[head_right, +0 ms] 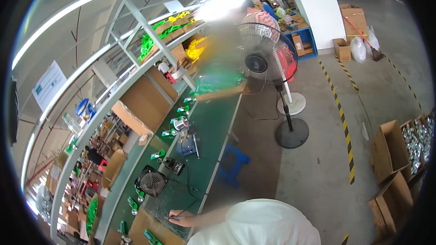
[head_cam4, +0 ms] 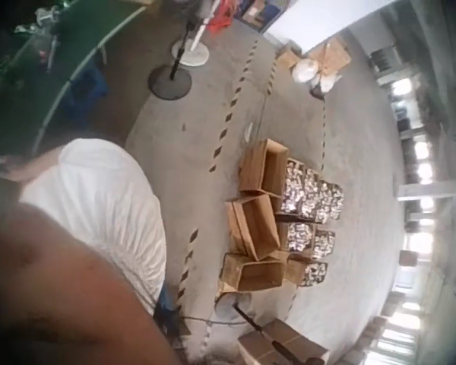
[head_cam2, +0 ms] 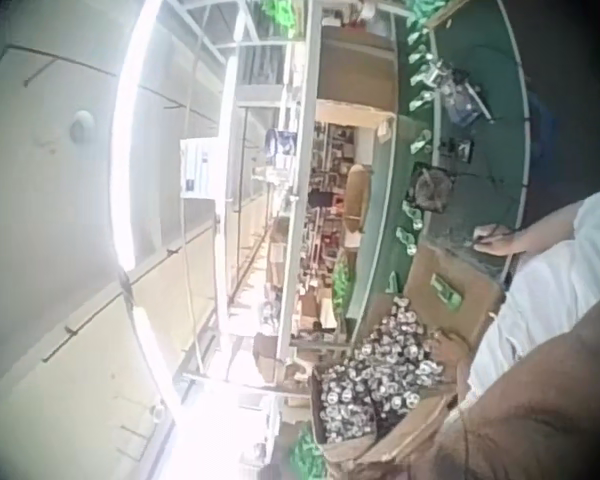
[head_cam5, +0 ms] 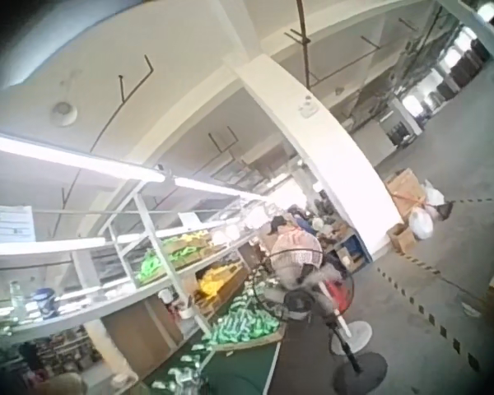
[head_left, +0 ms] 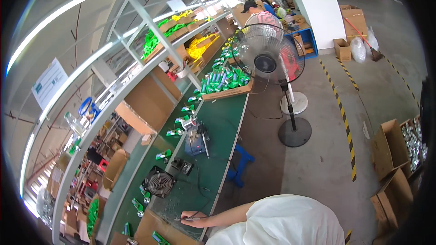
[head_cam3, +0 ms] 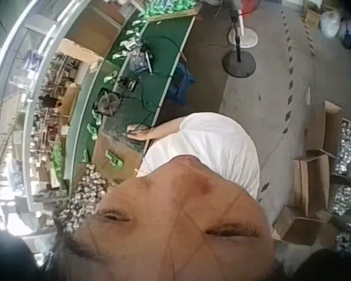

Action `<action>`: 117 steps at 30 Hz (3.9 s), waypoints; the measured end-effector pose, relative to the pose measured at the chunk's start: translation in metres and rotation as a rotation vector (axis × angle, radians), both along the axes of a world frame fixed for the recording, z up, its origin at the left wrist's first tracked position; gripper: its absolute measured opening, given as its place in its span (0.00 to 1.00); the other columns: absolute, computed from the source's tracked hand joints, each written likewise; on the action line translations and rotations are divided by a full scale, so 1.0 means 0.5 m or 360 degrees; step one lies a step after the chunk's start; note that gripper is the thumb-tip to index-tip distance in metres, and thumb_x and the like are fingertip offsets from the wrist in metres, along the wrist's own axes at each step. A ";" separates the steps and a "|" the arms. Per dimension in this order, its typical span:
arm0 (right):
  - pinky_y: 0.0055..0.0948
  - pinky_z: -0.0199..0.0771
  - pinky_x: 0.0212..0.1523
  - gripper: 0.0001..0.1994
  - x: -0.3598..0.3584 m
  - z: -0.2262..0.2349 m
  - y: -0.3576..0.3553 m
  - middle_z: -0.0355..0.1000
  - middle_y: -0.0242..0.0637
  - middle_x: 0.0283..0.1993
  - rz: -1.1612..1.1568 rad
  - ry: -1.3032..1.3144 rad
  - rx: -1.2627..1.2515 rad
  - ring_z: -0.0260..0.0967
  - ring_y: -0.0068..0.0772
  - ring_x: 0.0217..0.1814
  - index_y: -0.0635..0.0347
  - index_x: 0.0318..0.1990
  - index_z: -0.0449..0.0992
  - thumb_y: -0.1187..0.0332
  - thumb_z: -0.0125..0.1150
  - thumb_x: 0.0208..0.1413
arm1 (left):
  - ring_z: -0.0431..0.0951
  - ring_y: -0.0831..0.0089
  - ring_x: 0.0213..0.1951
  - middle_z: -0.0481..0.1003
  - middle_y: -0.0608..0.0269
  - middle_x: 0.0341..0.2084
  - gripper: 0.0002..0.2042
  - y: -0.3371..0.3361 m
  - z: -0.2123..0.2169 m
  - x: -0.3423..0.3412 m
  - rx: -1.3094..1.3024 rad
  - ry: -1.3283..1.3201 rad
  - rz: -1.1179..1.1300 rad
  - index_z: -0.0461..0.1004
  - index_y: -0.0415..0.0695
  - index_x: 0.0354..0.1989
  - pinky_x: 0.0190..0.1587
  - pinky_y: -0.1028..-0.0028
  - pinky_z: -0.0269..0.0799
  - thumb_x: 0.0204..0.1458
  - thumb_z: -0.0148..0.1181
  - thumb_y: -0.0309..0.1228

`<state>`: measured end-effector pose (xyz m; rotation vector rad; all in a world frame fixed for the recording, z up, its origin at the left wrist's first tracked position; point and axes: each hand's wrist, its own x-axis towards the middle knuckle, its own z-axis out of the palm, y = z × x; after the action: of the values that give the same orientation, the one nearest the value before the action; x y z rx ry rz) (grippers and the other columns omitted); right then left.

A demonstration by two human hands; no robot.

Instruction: The person solders reflector wires onto flashlight bodies using a soldering iron and places the assembled flashlights onto a conveyor belt.

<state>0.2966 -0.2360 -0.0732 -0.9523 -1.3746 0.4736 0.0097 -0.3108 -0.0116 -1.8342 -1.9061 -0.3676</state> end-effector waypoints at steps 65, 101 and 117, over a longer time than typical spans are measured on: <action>0.16 0.55 0.23 0.10 0.014 0.015 -0.014 0.61 0.29 0.26 -0.0017 0.0173 -0.0777 0.56 0.16 0.22 0.62 0.39 0.64 0.66 0.49 0.55 | 0.65 0.68 0.46 0.69 0.66 0.37 0.12 0.040 -0.063 -0.056 0.0120 -0.0513 -0.0084 0.72 0.49 0.37 0.51 0.62 0.56 0.41 0.57 0.30; 0.17 0.59 0.23 0.09 0.005 0.032 -0.017 0.63 0.32 0.25 0.0061 0.0182 -0.0710 0.58 0.18 0.21 0.63 0.38 0.64 0.69 0.51 0.52 | 0.67 0.68 0.43 0.70 0.66 0.34 0.10 0.046 -0.067 -0.056 0.0212 -0.0547 -0.0122 0.73 0.47 0.32 0.48 0.63 0.58 0.37 0.58 0.27; 0.17 0.59 0.23 0.11 0.001 0.047 -0.020 0.63 0.32 0.24 0.0115 0.0240 -0.0808 0.59 0.18 0.21 0.63 0.38 0.64 0.66 0.53 0.52 | 0.67 0.69 0.43 0.71 0.68 0.34 0.09 0.043 -0.062 -0.053 0.0187 -0.0540 -0.0081 0.74 0.48 0.31 0.49 0.62 0.58 0.37 0.59 0.28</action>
<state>0.2970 -0.2460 -0.0498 -1.2483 -1.1741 0.9597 -0.0166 -0.2895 -0.0426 -1.8354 -2.0056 -0.8368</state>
